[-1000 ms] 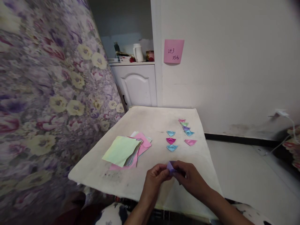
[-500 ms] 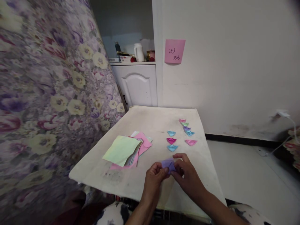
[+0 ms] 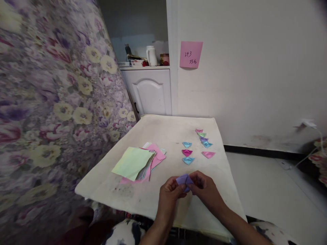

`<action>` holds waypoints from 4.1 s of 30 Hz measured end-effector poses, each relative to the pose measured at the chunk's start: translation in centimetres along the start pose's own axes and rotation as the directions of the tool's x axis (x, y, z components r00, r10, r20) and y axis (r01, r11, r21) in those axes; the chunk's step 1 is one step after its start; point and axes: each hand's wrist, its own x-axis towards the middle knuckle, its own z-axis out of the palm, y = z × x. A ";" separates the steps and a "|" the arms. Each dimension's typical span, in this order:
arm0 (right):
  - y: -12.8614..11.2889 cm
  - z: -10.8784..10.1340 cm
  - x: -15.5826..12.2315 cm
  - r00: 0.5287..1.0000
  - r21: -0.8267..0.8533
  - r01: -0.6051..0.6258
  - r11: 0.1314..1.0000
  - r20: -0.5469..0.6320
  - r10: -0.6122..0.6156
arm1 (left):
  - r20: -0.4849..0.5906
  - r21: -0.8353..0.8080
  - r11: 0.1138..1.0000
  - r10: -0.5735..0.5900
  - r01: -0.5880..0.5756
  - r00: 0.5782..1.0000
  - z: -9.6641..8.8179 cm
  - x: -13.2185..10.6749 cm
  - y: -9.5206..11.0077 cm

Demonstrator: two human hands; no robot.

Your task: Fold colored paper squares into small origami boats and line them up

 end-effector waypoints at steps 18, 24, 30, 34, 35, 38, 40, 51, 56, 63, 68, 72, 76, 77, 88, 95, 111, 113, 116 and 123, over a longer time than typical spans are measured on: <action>0.7 -0.6 0.5 1.000 -0.169 -0.009 0.986 0.007 0.010 | 0.107 0.164 0.986 -0.043 0.025 0.993 0.3 0.0 -0.2; 0.3 -0.5 0.2 1.000 -0.217 0.009 0.976 0.010 -0.007 | 0.101 0.165 0.986 -0.034 0.017 0.994 0.3 0.0 0.0; -0.1 -0.4 -0.3 0.968 -0.314 0.192 0.930 -0.098 -0.232 | 0.032 0.133 0.990 -0.058 0.053 0.998 0.2 0.1 0.0; -0.2 -0.4 -0.2 0.973 -0.291 0.189 0.938 -0.075 -0.219 | 0.009 0.142 0.987 -0.081 0.079 0.997 0.3 0.1 0.1; -0.2 -0.4 -0.2 0.976 -0.282 0.174 0.943 -0.074 -0.203 | 0.004 0.144 0.986 -0.081 0.080 0.997 0.3 0.1 0.1; 0.0 -0.4 0.0 0.982 -0.262 0.148 0.954 -0.074 -0.172 | 0.002 0.147 0.986 -0.075 0.074 0.997 0.3 0.3 0.0; 0.1 -0.4 0.1 0.982 -0.264 0.153 0.952 -0.067 -0.176 | 0.004 0.155 0.985 -0.073 0.071 0.997 0.4 0.5 0.0; 0.1 -0.7 0.1 0.967 -0.312 0.247 0.917 0.020 -0.254 | 0.001 0.165 0.986 -0.008 0.007 1.000 1.0 0.7 0.8; 0.7 -0.8 0.0 0.941 -0.341 0.328 0.881 0.039 -0.335 | -0.003 0.134 0.991 0.016 -0.016 1.000 1.1 0.3 1.2; 1.0 -1.1 -0.5 0.876 -0.424 0.465 0.777 0.094 -0.473 | 0.024 0.090 0.993 0.072 -0.074 0.997 1.0 0.1 1.3; 0.4 -1.0 -0.9 0.859 -0.435 0.497 0.751 0.126 -0.496 | 0.008 0.077 0.995 0.070 -0.070 0.998 0.5 0.1 1.3; -0.5 -1.2 -1.2 0.876 -0.305 0.482 0.821 0.135 -0.464 | 0.045 0.088 0.993 0.068 -0.072 0.997 0.3 0.2 1.4; -1.0 -1.3 -1.0 0.911 -0.196 0.411 0.890 0.112 -0.396 | 0.084 0.111 0.994 0.017 -0.026 0.996 0.4 0.1 1.7; -0.9 -1.3 -0.8 0.923 -0.183 0.385 0.905 0.094 -0.373 | 0.075 0.119 0.993 -0.002 -0.007 0.997 0.4 0.1 1.7; 0.3 -0.7 0.5 0.984 -0.206 0.160 0.965 -0.045 -0.173 | 0.128 0.086 0.989 -0.128 0.118 0.983 1.0 0.0 0.5; 1.1 -1.0 0.8 0.991 -0.131 0.130 0.983 -0.009 -0.132 | 0.140 0.050 0.989 -0.148 0.142 0.979 1.0 -0.2 0.6; 1.8 -0.6 -0.8 0.752 -0.570 0.574 0.588 0.083 -0.654 | 0.053 0.002 0.991 -0.131 0.131 0.990 0.7 -0.3 1.0; 1.7 -0.7 -0.8 0.741 -0.580 0.590 0.561 0.114 -0.662 | 0.067 -0.008 0.989 -0.147 0.148 0.987 0.5 -0.4 1.4; 1.4 -0.8 -0.7 0.730 -0.587 0.609 0.533 0.153 -0.666 | 0.113 -0.018 0.984 -0.173 0.176 0.978 0.2 -0.4 1.9; 1.2 -1.2 -1.0 0.700 -0.624 0.659 0.420 0.307 -0.645 | 0.243 -0.190 0.952 -0.191 0.239 0.951 -0.6 -0.4 2.2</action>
